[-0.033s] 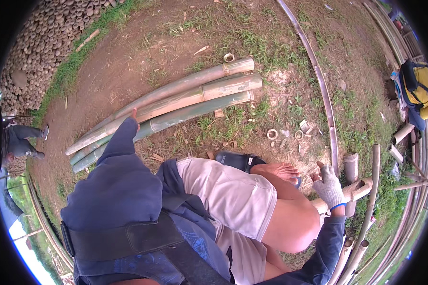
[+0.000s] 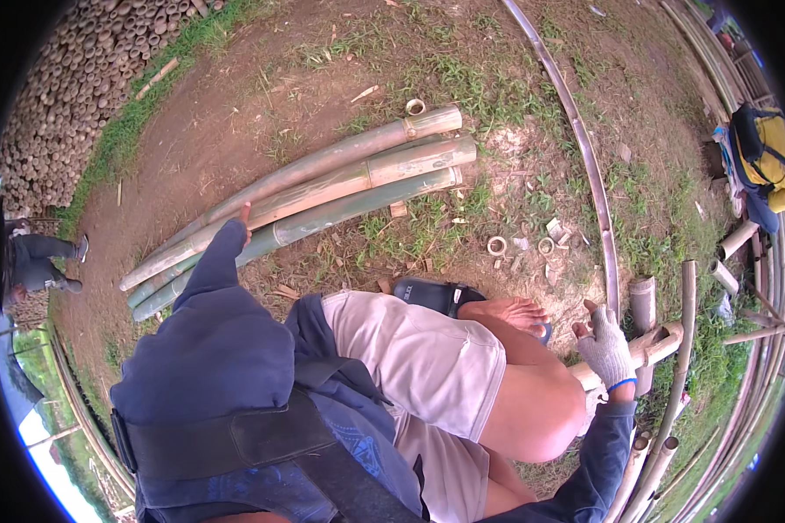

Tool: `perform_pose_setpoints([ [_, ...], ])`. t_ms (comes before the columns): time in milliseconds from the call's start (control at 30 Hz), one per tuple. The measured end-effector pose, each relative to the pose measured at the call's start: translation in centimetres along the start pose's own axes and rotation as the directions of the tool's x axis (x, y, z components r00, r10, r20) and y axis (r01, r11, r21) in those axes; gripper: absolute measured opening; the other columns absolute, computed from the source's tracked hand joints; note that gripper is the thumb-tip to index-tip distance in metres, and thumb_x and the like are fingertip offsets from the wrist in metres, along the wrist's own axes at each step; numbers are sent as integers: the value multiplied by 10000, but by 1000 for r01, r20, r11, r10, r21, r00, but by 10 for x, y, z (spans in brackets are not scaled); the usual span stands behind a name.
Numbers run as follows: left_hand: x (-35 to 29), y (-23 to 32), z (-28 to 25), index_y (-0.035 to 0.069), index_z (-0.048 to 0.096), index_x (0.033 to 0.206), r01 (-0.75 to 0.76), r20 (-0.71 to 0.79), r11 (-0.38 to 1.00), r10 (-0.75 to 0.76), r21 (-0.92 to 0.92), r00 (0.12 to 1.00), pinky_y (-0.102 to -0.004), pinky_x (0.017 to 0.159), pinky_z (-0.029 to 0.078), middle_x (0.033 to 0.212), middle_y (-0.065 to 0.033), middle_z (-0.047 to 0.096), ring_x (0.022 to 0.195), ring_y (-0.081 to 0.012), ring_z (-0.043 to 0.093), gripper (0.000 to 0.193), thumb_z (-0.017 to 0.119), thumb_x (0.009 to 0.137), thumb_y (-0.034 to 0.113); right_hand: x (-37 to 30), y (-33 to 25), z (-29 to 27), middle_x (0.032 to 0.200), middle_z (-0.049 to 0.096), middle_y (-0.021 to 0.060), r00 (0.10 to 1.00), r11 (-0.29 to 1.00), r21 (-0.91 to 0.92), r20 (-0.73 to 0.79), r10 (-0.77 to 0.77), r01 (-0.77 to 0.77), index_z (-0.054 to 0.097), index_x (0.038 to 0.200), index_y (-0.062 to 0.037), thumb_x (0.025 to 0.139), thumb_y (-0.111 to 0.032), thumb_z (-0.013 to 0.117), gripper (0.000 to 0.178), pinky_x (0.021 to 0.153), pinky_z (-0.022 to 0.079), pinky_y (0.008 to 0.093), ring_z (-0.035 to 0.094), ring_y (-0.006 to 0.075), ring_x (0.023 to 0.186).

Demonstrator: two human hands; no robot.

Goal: The person sits on the ground and uses a hand saw to cut bamboo poles to length. They position each pole on a makeshift support, saw through it, and then move the cut pieces aside. The person repeats this process with multiple bamboo poles.

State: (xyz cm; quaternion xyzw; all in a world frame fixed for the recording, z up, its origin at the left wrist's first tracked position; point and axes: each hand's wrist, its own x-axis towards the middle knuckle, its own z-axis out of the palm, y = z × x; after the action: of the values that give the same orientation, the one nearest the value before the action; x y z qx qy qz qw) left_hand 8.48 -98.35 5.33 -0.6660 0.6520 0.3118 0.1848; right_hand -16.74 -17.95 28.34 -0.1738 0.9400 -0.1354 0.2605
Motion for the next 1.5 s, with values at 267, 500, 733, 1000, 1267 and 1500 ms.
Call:
perform_pose_setpoints([
  [267, -64, 63, 67, 150, 524, 1514, -755, -82, 419, 894, 504, 441, -546, 1131, 463, 1439, -224, 604, 1313, -431, 602, 974, 847, 771, 690, -53, 38, 52, 1183, 622, 208, 973, 903, 366, 28, 231, -225, 570, 1430, -56, 1002, -170, 721, 468, 858, 569, 460, 693, 347, 989],
  [500, -31, 88, 89, 243, 217, 1693, -692, 70, 422, 824, 586, 562, -599, 1139, 442, 1502, -256, 537, 1362, -486, 558, 1214, 854, 758, 682, -69, 135, 198, 1220, 631, 210, 977, 882, 428, 161, 137, -194, 575, 1421, -53, 1049, -241, 659, 425, 944, 546, 456, 665, 367, 1083],
  [733, 33, 117, 54, 169, 311, 1627, -737, 148, 429, 805, 522, 574, -622, 1122, 457, 1531, -310, 491, 1366, -550, 527, 1105, 874, 783, 605, -111, 139, 209, 1348, 609, 297, 954, 906, 297, 105, 282, -301, 583, 1454, -35, 967, -391, 693, 614, 1084, 496, 490, 601, 460, 1277],
  [1000, -4, 162, 85, 115, 371, 1632, -840, 83, 286, 929, 461, 361, -577, 1200, 404, 1579, -289, 439, 1464, -497, 441, 1027, 896, 829, 483, -121, 79, 179, 1316, 643, 295, 891, 880, 171, 192, 412, -443, 609, 1432, -69, 920, -383, 710, 609, 1043, 527, 533, 653, 483, 1219],
  [1267, -94, 390, 232, 56, 468, 1573, -922, 282, -304, 931, 241, -233, -491, 1203, 412, 1568, -227, 503, 1433, -425, 503, 776, 799, 948, 376, -123, 88, 191, 1182, 746, 256, 849, 854, 102, 221, 480, -510, 692, 1305, -85, 827, -398, 762, 576, 964, 581, 522, 725, 450, 1117],
  [1500, -103, 482, 280, 31, 662, 1355, -880, 418, -199, 909, 432, -1, -478, 1040, 536, 1173, -205, 734, 1140, -387, 702, 676, 824, 909, 514, -140, 101, 191, 1206, 735, 251, 810, 797, 153, 170, 562, -585, 630, 1400, -78, 841, -306, 681, 607, 942, 566, 537, 713, 451, 1117],
])
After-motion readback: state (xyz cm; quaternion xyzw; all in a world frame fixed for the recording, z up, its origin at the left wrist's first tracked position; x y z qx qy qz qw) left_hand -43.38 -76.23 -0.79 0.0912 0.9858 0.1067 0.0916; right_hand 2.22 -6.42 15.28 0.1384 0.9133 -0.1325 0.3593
